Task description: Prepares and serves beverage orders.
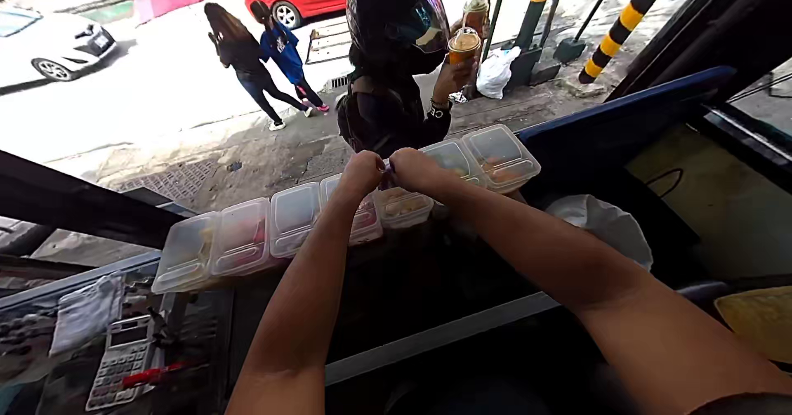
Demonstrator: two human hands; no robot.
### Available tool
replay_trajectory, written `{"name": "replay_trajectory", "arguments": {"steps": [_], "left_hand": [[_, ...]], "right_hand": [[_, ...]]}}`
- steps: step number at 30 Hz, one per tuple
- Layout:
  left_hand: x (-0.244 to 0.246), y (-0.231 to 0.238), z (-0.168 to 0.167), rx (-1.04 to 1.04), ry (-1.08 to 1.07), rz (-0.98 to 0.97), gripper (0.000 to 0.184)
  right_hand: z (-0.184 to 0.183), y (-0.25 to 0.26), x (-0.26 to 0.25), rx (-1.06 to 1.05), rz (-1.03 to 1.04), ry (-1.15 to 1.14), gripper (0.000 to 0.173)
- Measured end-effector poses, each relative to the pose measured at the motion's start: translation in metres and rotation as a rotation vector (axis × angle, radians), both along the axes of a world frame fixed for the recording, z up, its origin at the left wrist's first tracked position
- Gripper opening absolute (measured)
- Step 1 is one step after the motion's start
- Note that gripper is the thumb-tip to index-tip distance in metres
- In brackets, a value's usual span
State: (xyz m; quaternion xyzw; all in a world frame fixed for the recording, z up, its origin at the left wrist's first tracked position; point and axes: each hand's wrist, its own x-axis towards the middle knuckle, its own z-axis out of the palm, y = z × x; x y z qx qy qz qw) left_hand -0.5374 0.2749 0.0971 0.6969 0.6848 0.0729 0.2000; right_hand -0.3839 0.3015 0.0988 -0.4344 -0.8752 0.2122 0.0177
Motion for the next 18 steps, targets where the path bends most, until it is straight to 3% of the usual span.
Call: {"name": "replay_trajectory", "arguments": {"steps": [5, 9, 12, 18], "left_hand": [[0.002, 0.003, -0.008, -0.024, 0.001, -0.013, 0.021], [0.008, -0.007, -0.010, 0.111, -0.005, -0.037, 0.024], [0.004, -0.009, -0.011, 0.108, -0.065, -0.037, 0.037], [-0.001, -0.008, -0.019, 0.118, -0.099, -0.052, 0.023]], "right_hand": [[0.016, -0.009, -0.018, -0.139, -0.164, -0.198, 0.033], [0.002, -0.016, -0.022, -0.026, -0.295, -0.096, 0.024], [0.001, -0.024, -0.016, 0.018, -0.274, -0.139, 0.024], [0.006, -0.015, -0.018, -0.315, -0.366, -0.080, 0.038]]}}
